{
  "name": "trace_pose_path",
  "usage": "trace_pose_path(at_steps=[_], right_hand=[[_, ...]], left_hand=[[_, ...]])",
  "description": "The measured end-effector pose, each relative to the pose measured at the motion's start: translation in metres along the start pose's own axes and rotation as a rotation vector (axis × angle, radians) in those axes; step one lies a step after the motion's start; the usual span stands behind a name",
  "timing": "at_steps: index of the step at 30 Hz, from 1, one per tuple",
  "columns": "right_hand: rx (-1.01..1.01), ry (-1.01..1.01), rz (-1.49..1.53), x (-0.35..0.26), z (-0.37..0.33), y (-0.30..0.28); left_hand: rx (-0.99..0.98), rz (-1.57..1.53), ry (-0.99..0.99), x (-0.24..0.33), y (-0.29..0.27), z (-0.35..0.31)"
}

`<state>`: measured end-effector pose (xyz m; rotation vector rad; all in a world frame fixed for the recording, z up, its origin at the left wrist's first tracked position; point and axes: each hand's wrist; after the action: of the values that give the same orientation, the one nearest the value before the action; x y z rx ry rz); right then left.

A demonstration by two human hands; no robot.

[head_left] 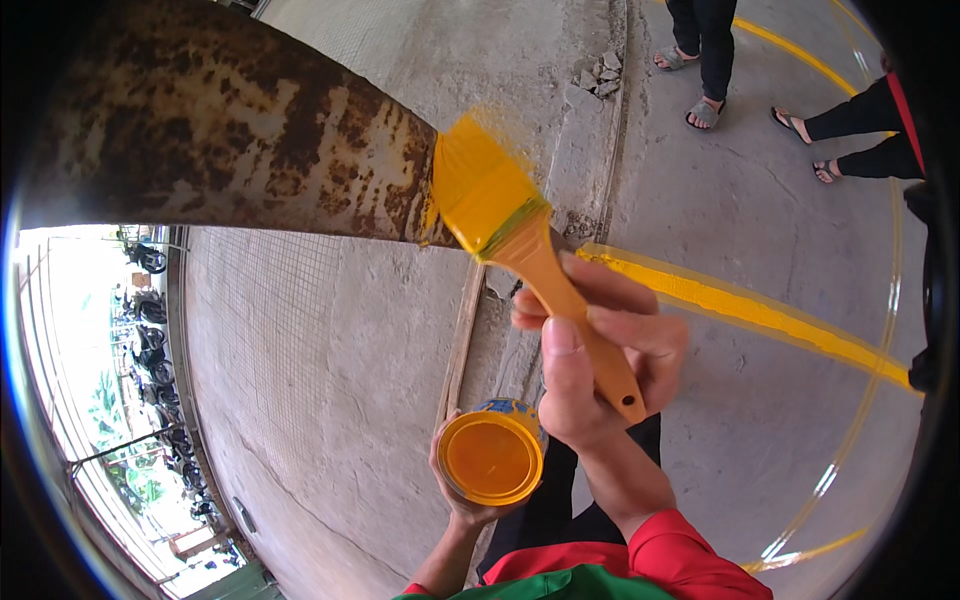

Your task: The person paints a rusty metal beam with yellow paint using a brush and a small paint can. They repeatedly dip the brush into the can and apply paint to the beam's surface, covering rusted areas.

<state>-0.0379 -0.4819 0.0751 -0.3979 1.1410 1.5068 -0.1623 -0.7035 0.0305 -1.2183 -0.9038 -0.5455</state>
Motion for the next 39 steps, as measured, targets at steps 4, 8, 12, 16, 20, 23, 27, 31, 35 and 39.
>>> trace_pose_path(at_steps=[4,8,12,16,20,23,27,31,35,39], right_hand=[[-0.078,0.054,0.040,-0.014,-0.015,-0.006],[-0.048,0.021,0.191,-0.025,-0.017,-0.017],[0.099,-0.019,-0.075,-0.008,0.000,-0.013],[0.046,-0.086,-0.029,0.007,0.008,-0.002],[-0.063,-0.011,0.002,-0.004,-0.006,-0.005],[-0.053,0.055,0.021,-0.020,-0.017,-0.011],[0.044,0.029,0.013,-0.018,-0.010,-0.014],[0.065,-0.026,0.003,0.000,0.001,-0.002],[-0.052,-0.006,0.006,-0.008,-0.009,-0.004],[-0.056,0.026,0.114,-0.024,-0.018,-0.015]], left_hand=[[0.001,-0.019,-0.018,-0.004,-0.001,-0.004],[-0.041,0.111,0.015,-0.008,-0.003,-0.005],[0.006,0.037,0.013,-0.007,-0.001,-0.004],[0.000,0.047,-0.005,-0.006,-0.003,-0.003],[0.008,0.022,-0.034,-0.009,-0.003,-0.007],[0.006,0.016,-0.030,-0.011,-0.002,-0.008],[0.006,0.023,-0.015,-0.009,-0.002,-0.006],[0.010,-0.001,-0.029,-0.005,-0.002,-0.004],[0.004,0.037,-0.009,-0.006,-0.002,-0.005],[0.008,-0.023,-0.039,-0.010,-0.001,-0.007]])
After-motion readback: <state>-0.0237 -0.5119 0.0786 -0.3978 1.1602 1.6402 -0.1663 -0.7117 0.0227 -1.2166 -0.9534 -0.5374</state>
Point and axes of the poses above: each hand's wrist, its own z-axis towards the middle knuckle, its own y-axis out of the palm, x = y × z
